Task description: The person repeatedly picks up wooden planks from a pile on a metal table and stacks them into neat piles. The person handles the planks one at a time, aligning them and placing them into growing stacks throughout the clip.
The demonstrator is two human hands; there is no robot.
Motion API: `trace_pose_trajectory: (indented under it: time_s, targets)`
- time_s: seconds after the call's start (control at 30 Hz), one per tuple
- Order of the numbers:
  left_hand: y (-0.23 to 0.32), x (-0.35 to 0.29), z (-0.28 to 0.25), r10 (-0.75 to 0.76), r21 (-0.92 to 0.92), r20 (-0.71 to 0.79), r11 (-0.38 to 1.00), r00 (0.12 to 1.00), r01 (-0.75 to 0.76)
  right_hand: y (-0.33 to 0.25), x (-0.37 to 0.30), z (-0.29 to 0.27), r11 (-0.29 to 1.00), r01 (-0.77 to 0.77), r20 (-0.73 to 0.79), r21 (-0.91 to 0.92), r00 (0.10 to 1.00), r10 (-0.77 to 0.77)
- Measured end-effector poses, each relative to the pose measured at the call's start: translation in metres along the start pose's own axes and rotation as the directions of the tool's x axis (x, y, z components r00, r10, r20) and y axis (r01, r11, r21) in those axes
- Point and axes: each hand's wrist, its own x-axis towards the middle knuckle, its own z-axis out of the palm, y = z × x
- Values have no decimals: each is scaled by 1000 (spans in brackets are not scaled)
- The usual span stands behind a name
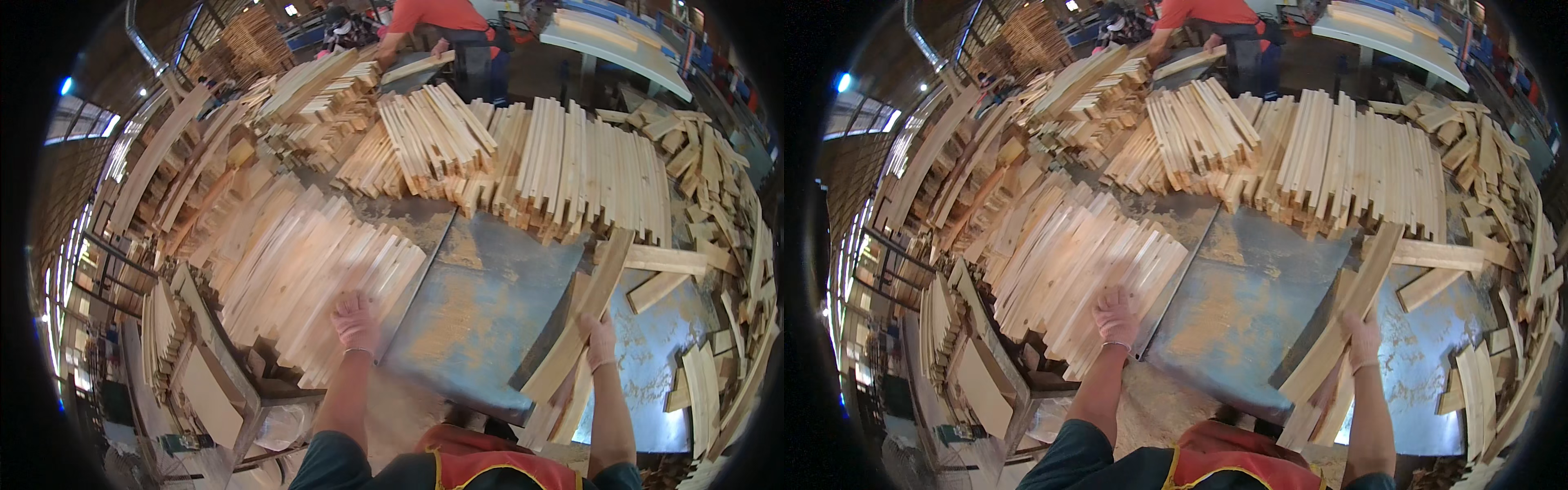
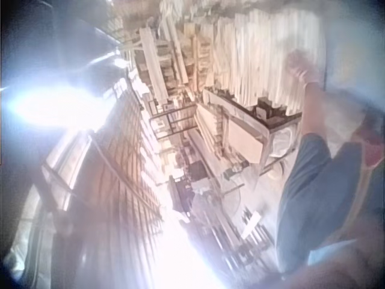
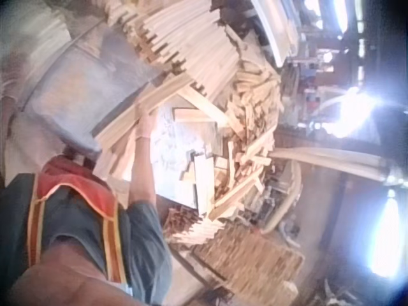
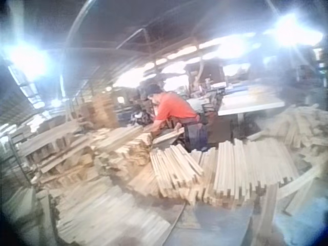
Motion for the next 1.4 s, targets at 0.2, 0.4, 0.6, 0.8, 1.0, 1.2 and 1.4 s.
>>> trace_pose_trajectory:
  time_s: [0.2, 0.4, 0.6, 0.8, 1.0, 1.2, 1.4]
  targets:
    - [-14, -20, -27, -13, -295, 9, 955, 1000, 15, 90, -78, 92, 999, -2, -21, -55, 1000, 1]
    - [-125, -97, -22, -212, -552, -13, 816, 977, 170, 168, -90, 228, 935, 14, 316, -354, 943, 106]
    - [-187, -191, 19, -463, -633, 555, 305, 691, 712, 213, -74, 353, 420, 503, 529, -755, 846, -64]
    - [-183, -223, 108, 203, -143, 760, -874, 617, 464, 164, -69, 359, 698, 79, 505, -712, 748, 430]
    - [-186, -206, 109, 246, -97, 816, -833, 523, 545, 180, -55, 336, 746, -104, 368, -657, 819, 439]
    - [-246, -179, 24, 100, -464, 748, -627, 656, 625, 210, -48, 366, 830, 99, 470, -549, 857, 209]
    - [-249, -62, -45, 493, -859, 396, -100, 775, 502, 204, -57, 386, 963, -92, 495, -255, 843, 211]
